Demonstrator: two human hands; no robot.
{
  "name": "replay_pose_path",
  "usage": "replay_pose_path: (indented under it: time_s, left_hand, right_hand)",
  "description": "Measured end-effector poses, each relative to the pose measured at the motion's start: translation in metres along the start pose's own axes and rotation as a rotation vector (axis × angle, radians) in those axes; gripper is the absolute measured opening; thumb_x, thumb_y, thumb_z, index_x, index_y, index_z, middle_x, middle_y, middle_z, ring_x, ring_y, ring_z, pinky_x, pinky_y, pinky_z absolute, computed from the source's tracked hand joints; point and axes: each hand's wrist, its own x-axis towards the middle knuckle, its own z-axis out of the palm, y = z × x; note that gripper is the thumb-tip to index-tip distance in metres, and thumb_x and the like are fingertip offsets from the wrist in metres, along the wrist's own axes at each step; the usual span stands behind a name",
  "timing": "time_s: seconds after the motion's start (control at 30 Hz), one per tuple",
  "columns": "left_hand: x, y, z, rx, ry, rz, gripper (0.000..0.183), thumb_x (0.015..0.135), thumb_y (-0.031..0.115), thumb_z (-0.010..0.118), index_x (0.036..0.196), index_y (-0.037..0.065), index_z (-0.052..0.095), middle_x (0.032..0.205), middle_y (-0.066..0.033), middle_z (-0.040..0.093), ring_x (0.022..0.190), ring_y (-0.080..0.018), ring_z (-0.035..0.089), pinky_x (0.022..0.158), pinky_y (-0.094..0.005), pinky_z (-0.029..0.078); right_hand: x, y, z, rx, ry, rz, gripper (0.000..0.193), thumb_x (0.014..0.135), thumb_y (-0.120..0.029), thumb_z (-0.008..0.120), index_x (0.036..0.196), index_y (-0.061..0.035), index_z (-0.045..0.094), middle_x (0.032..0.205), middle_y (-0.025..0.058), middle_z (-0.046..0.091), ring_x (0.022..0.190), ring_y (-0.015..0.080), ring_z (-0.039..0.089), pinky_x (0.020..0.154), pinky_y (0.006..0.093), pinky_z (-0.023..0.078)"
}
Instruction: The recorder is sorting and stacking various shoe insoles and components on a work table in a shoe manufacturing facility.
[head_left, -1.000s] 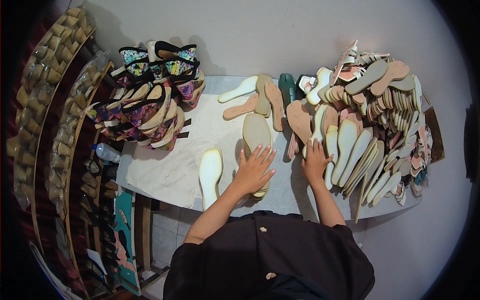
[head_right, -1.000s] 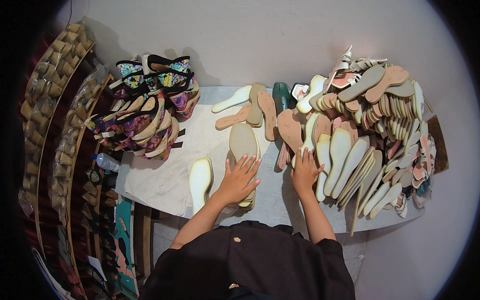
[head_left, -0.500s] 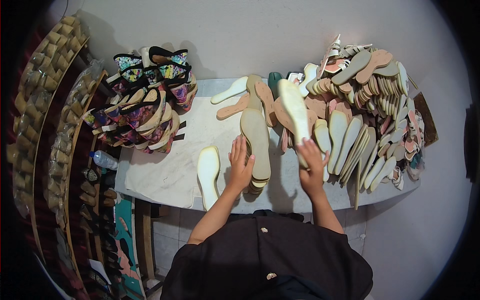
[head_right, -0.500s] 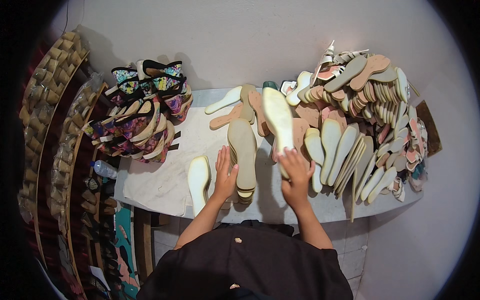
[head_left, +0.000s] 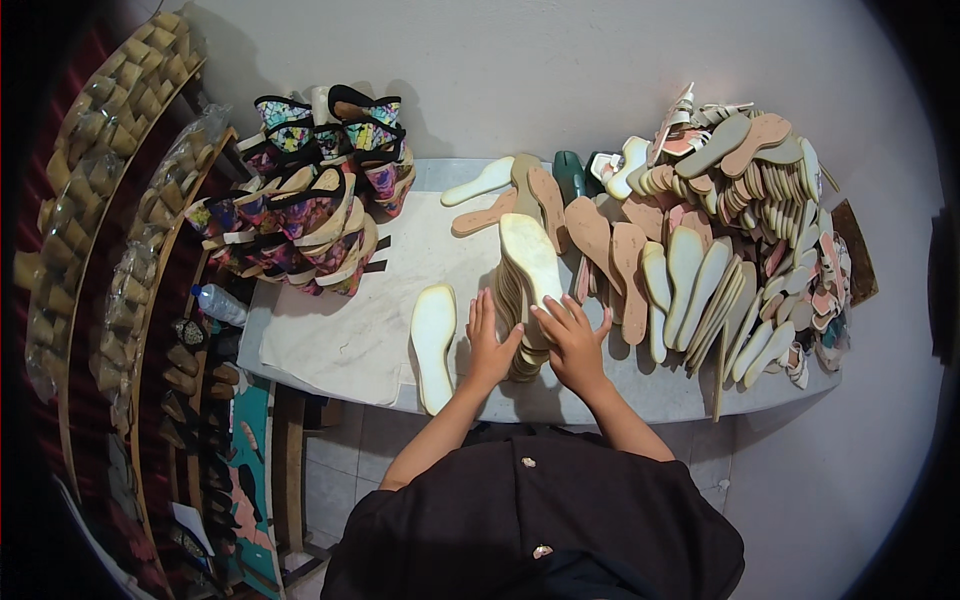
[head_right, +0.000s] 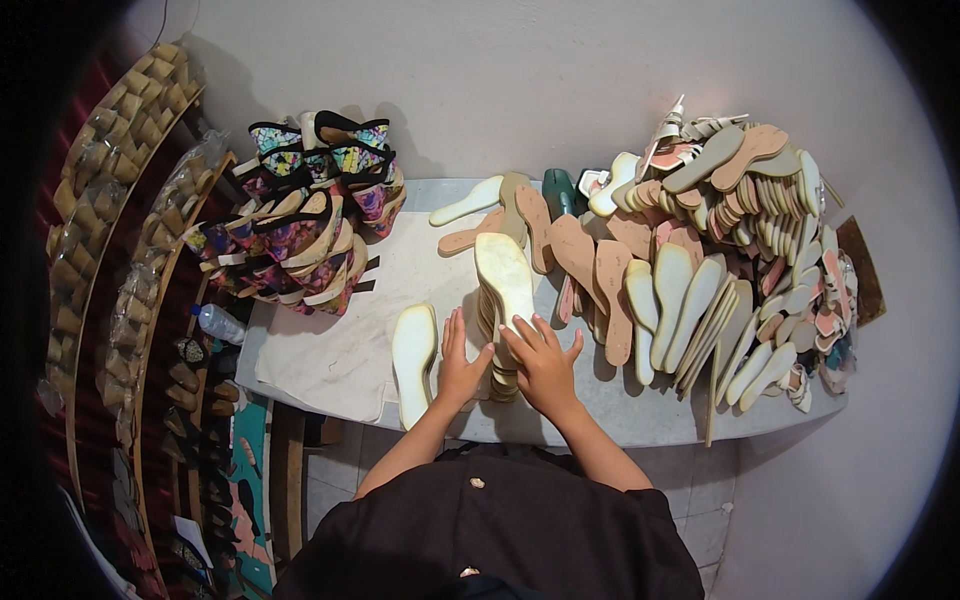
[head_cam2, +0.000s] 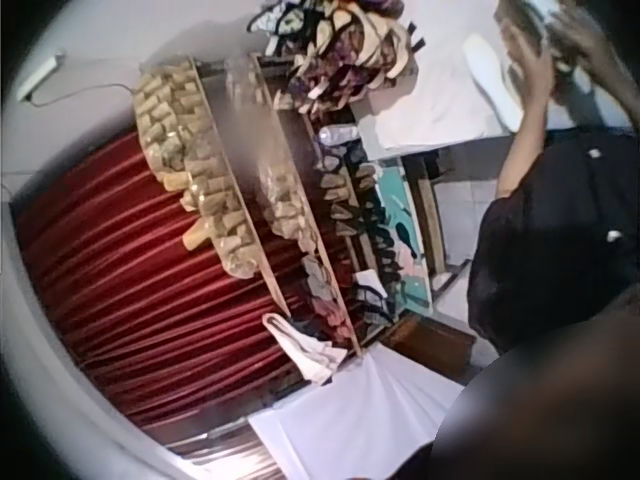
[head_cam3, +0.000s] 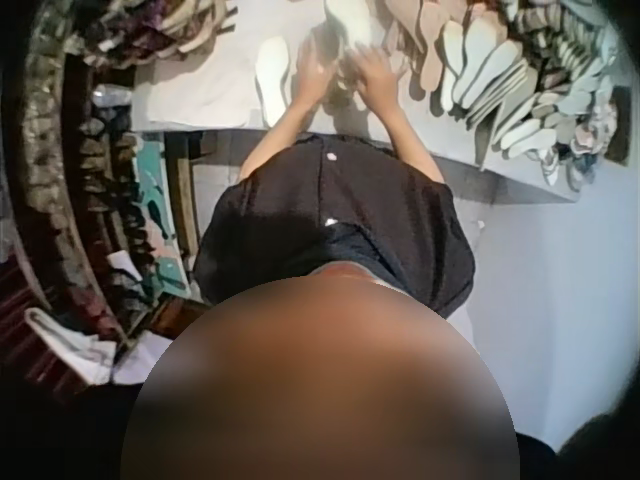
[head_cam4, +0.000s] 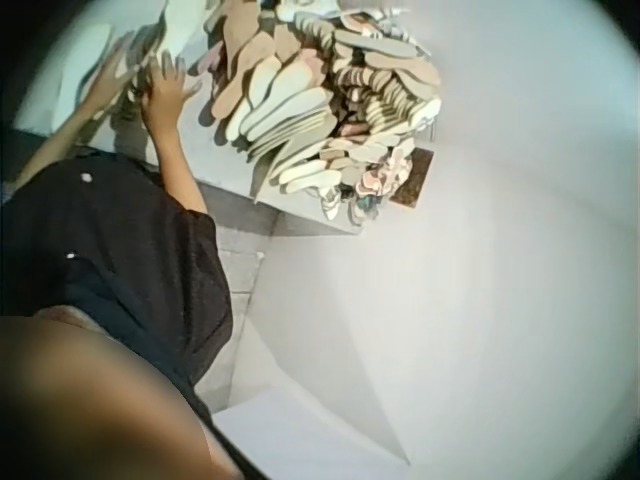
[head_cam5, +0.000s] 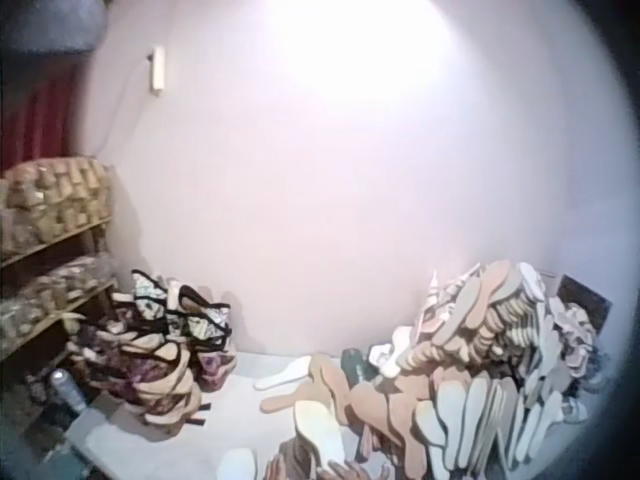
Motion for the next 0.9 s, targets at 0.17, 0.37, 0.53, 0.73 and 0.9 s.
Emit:
replay_pose_path:
  time_s: [0.17, 0.37, 0.53, 0.73, 0.9]
  left_hand:
    - [-0.004, -0.005, 0.002, 0.017, -0.019, -0.029, 0.078, 0.081, 0.028, 0.061, 0.141, 0.004, 0.019, 0.144, -0.0232, 0.022, 0.135, -0.0383, 0.016, 0.107, -0.0475, 0.013]
    - [-0.004, -0.007, 0.002, 0.014, -0.022, -0.043, 0.077, 0.081, 0.028, 0.061, 0.142, 0.004, 0.02, 0.144, -0.0231, 0.022, 0.135, -0.0378, 0.016, 0.107, -0.0479, 0.013]
    - [-0.001, -0.011, 0.001, 0.011, -0.024, -0.045, 0.075, 0.081, 0.027, 0.061, 0.141, 0.004, 0.021, 0.144, -0.023, 0.022, 0.135, -0.038, 0.016, 0.108, -0.0459, 0.014]
    - [0.008, 0.002, -0.007, -0.061, -0.043, 0.028, 0.061, 0.089, 0.027, 0.05, 0.14, 0.005, 0.026, 0.144, -0.023, 0.022, 0.135, -0.038, 0.015, 0.108, -0.0436, 0.014]
    - [0.008, 0.023, -0.006, 0.307, -0.316, 0.14, 0.046, 0.093, 0.035, 0.038, 0.136, 0.018, 0.039, 0.146, -0.0183, 0.022, 0.136, -0.0365, 0.013, 0.106, -0.0557, 0.006]
  right_hand:
    - [0.001, -0.006, 0.001, -0.013, 0.067, 0.0, 0.055, 0.071, -0.004, 0.055, 0.123, -0.0236, 0.052, 0.128, 0.0001, 0.049, 0.124, 0.0227, 0.04, 0.095, 0.0658, 0.01]
    - [0.0, -0.004, 0.006, 0.07, -0.069, -0.004, 0.053, 0.07, -0.007, 0.056, 0.122, -0.0216, 0.052, 0.128, 0.001, 0.049, 0.123, 0.023, 0.04, 0.095, 0.0658, 0.009]
    - [-0.001, -0.003, 0.01, 0.114, -0.094, -0.013, 0.055, 0.07, -0.02, 0.061, 0.124, -0.0188, 0.05, 0.131, 0.0016, 0.047, 0.125, 0.0234, 0.038, 0.097, 0.0647, 0.003]
    - [-0.005, 0.002, 0.015, 0.333, -0.164, 0.06, 0.076, 0.075, -0.03, 0.06, 0.139, -0.0096, 0.025, 0.132, 0.0085, 0.047, 0.128, 0.0256, 0.036, 0.097, 0.0655, -0.001]
    - [-0.01, 0.043, 0.03, 0.654, -0.033, 0.103, 0.069, 0.076, -0.02, 0.057, 0.138, -0.0107, 0.027, 0.129, 0.0058, 0.049, 0.129, 0.0239, 0.034, 0.101, 0.0594, 0.001]
